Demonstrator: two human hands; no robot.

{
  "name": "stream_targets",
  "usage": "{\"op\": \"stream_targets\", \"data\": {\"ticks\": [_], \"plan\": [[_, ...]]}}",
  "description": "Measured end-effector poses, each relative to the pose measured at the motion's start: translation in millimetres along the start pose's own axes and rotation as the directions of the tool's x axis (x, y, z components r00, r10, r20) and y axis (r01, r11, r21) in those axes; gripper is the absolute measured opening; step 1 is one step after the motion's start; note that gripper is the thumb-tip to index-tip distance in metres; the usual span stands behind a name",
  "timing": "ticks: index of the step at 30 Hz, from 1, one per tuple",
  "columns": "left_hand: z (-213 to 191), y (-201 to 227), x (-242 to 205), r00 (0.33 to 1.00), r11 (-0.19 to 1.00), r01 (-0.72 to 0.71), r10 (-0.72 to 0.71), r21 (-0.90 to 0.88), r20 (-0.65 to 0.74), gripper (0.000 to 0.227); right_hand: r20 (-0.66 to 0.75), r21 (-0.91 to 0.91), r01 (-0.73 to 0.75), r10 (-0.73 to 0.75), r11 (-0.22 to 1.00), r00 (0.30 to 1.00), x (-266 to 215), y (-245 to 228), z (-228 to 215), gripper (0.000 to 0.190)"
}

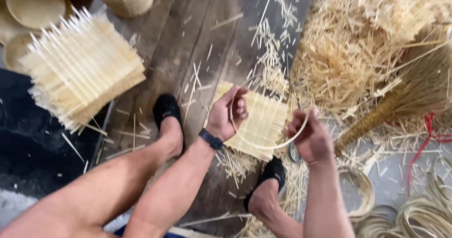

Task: Trim and assemble woven bamboo tray components using scissors and wooden molds.

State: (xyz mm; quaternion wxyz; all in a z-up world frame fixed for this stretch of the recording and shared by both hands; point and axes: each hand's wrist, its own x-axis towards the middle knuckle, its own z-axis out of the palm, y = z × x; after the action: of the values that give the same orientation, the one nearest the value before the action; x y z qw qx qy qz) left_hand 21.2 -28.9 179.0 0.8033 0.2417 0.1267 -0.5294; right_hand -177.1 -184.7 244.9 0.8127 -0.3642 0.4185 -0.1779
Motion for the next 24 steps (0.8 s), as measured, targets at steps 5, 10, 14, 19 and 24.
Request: {"op": "stream_targets", "data": {"ticks": [5, 10, 14, 19, 24], "plan": [[18, 22, -11, 0.962, 0.929, 0.26, -0.272, 0.265, 0.007, 0.036, 0.163, 0.154, -0.029, 0.004, 0.988, 0.987, 14, 26, -34, 0.04], [21, 18, 2, 0.973, 0.771, 0.222, -0.211, 0.596, -0.09, 0.035, 0.169, 0.021, -0.075, 0.07, 0.997, 0.983, 19, 28, -24, 0.041], [-2, 3, 3, 0.98, 0.882, 0.197, -0.163, 0.429, -0.115, 0.034, 0.162, -0.027, -0.205, 0.206, 0.978, 0.965, 28, 45, -46, 0.055], [-7, 3, 2, 0.984, 0.901, 0.147, -0.09, 0.407, -0.156, 0.032, -0.126, 0.014, -0.151, 0.152, 0.988, 0.98, 2, 24, -5, 0.05], [-25, -10, 6, 0.935, 0.964, -0.003, 0.097, 0.267, -0.342, 0.012, -0.25, -0.469, -0.004, -0.128, 0.883, 0.96, 29, 67, -36, 0.028]]}}
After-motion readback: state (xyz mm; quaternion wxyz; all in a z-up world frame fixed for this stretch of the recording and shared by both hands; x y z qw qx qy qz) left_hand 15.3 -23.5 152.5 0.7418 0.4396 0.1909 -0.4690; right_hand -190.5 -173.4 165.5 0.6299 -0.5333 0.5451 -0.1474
